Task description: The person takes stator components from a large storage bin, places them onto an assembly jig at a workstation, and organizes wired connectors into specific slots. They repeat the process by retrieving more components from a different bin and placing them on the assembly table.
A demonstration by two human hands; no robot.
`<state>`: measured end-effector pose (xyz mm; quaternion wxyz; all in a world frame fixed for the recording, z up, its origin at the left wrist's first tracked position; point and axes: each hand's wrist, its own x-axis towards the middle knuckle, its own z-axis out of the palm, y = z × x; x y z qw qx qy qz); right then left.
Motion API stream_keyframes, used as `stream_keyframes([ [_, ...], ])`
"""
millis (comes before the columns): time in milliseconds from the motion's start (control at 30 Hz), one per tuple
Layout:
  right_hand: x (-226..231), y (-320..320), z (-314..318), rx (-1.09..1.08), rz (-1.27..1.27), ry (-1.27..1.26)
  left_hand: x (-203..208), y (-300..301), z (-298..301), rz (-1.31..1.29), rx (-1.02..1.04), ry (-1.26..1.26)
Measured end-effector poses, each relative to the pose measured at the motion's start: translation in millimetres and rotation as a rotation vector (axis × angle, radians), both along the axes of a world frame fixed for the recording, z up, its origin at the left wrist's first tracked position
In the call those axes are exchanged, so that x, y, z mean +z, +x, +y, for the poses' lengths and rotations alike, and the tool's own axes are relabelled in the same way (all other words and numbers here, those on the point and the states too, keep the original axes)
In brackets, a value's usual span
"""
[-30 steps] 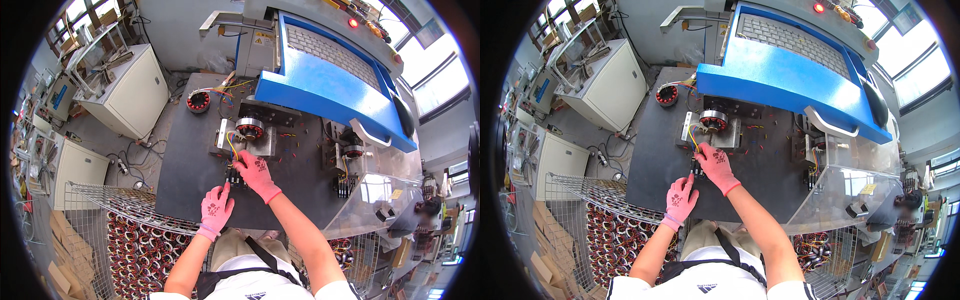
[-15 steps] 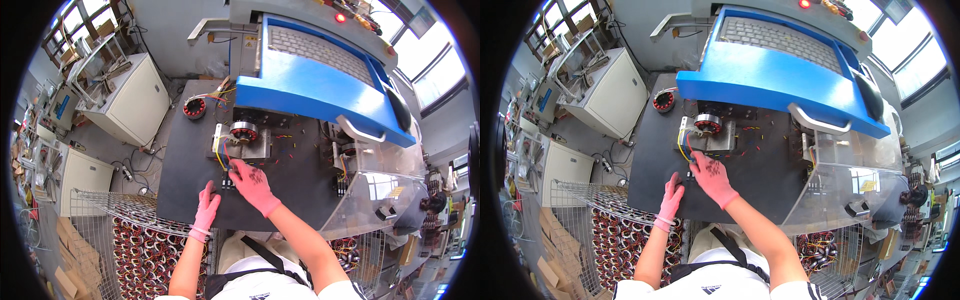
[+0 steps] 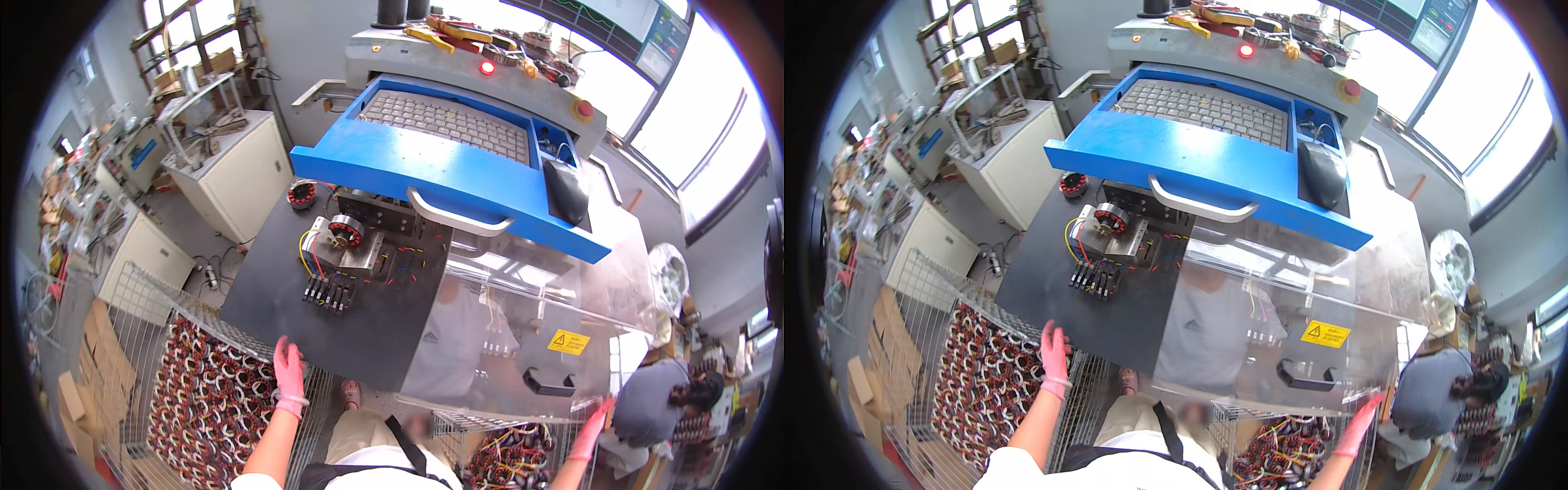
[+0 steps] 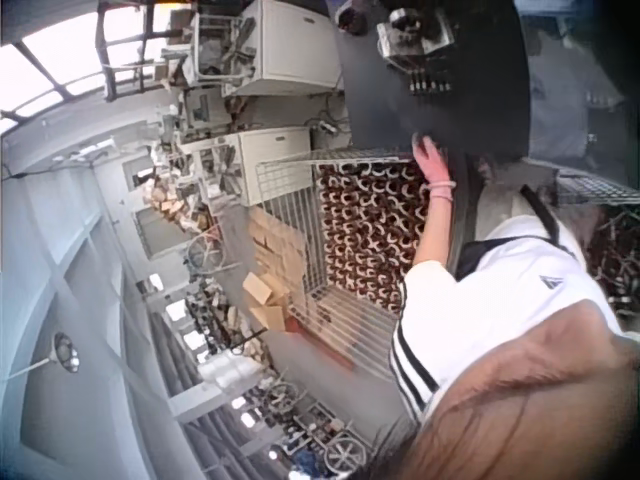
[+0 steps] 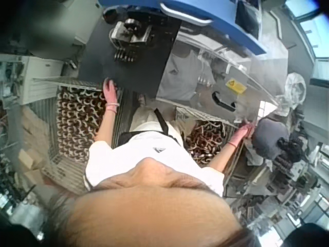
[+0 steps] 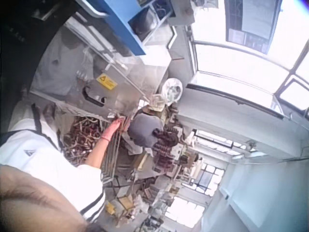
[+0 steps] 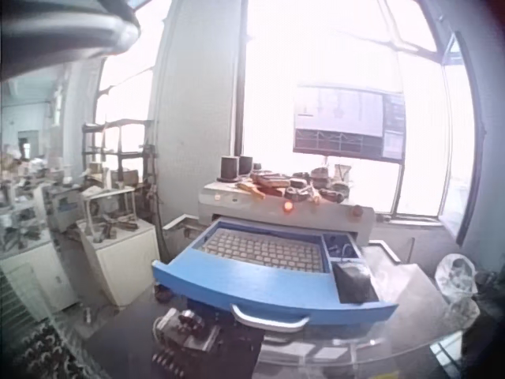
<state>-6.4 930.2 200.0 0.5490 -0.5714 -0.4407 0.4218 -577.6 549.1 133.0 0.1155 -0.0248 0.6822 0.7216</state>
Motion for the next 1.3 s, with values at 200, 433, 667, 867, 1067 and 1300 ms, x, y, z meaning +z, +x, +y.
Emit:
stream_keyframes([
  [200,-9,-60,-53,0.446,0.188,-0.089,-5,112,-45,-0.175,-0.042,-0.145],
  [433,34,-192,-129,1.139,-0.117,-0.18,7,162,-35,-0.113,-0.719,-0.635],
  [667,46,-312,-168,1.45,-0.415,0.365,29,204,10,0.312,-0.911,-0.699],
  [867,47,-345,-182,1.47,-0.433,0.309,38,220,58,0.275,-0.966,-0.578],
  [1067,40,-345,-182,1.52,-0.399,0.222,43,219,157,0.924,-1.111,-0.443],
  [1300,14,-298,-39,0.908,-0.489,0.369,37,221,253,0.932,-1.047,-0.56],
])
